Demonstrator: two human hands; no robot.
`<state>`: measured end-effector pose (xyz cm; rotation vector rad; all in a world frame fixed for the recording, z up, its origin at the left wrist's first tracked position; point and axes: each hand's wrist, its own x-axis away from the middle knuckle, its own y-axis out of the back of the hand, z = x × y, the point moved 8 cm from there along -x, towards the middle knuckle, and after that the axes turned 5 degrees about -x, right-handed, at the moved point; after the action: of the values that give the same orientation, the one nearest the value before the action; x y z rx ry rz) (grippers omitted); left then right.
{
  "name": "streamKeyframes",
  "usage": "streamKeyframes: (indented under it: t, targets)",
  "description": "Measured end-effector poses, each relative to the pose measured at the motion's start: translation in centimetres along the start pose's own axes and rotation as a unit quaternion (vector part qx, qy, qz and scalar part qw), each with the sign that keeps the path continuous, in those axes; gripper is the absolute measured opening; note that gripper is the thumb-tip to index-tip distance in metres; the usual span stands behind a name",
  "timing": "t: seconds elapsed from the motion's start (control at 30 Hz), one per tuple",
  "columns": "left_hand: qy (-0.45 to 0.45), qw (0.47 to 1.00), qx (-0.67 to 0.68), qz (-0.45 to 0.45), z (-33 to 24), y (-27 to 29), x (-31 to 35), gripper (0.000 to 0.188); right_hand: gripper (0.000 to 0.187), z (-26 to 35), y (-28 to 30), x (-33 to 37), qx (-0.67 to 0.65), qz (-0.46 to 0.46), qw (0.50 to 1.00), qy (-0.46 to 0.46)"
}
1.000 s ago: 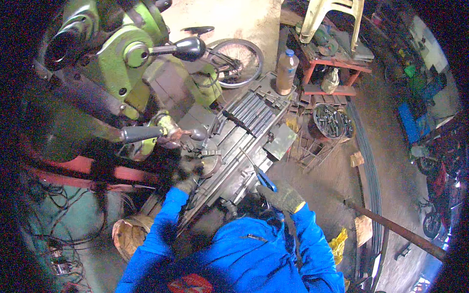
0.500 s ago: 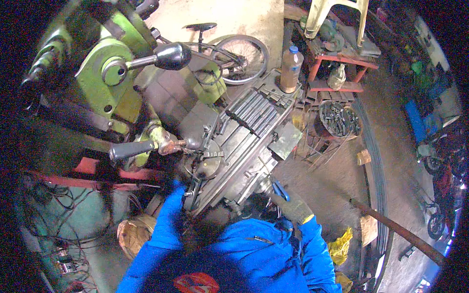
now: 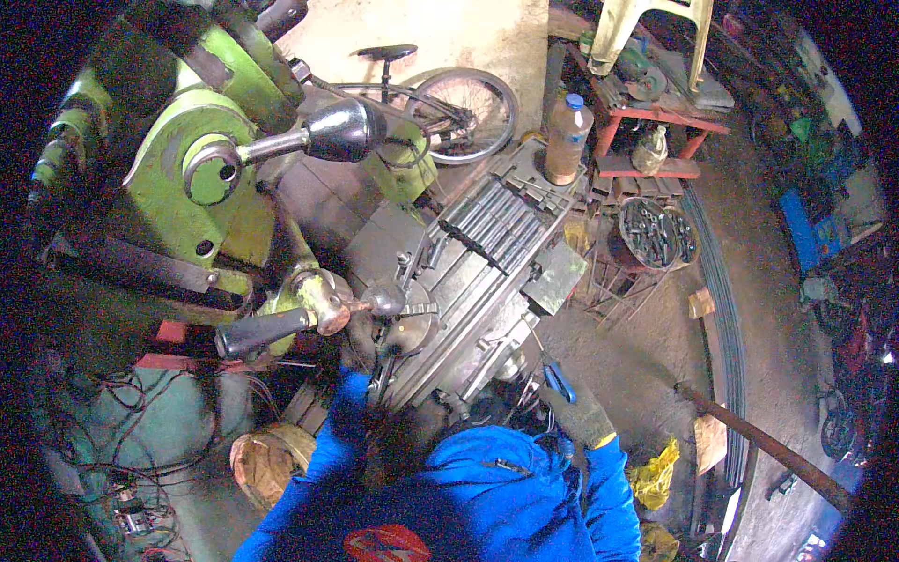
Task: The person operates a green vertical milling machine in a workshop. They use a wrench to tighten a component on the machine's spindle and then manipulate the machine's handwheels and levers to adjust the position of the milling head and table.
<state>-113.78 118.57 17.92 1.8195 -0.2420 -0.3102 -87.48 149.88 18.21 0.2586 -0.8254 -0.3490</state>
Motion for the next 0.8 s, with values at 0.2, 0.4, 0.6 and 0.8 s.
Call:
streamKeyframes:
  t: [0.2,0.4,0.6,0.8]
  targets:
    - [0.027,0.999,-0.005,-0.022,0.7,0.1,-0.4,0.066,0.055,-1.9,0.2,-1.0,0.018,0.030,0.998,-0.059]
    - [0.060,0.998,-0.012,-0.024,1.7,-1.0,-1.4,0.068,0.054,-0.1,2.0,0.4,0.012,-0.070,0.997,0.020]
    - [0.091,0.995,-0.008,-0.030,2.6,-1.4,-2.6,0.069,0.046,1.4,1.7,1.5,-0.053,0.007,0.999,0.013]
    - [0.121,0.992,-0.006,-0.031,3.1,-1.3,-0.4,0.071,0.053,-1.3,0.9,-1.2,0.037,-0.018,0.999,0.034]
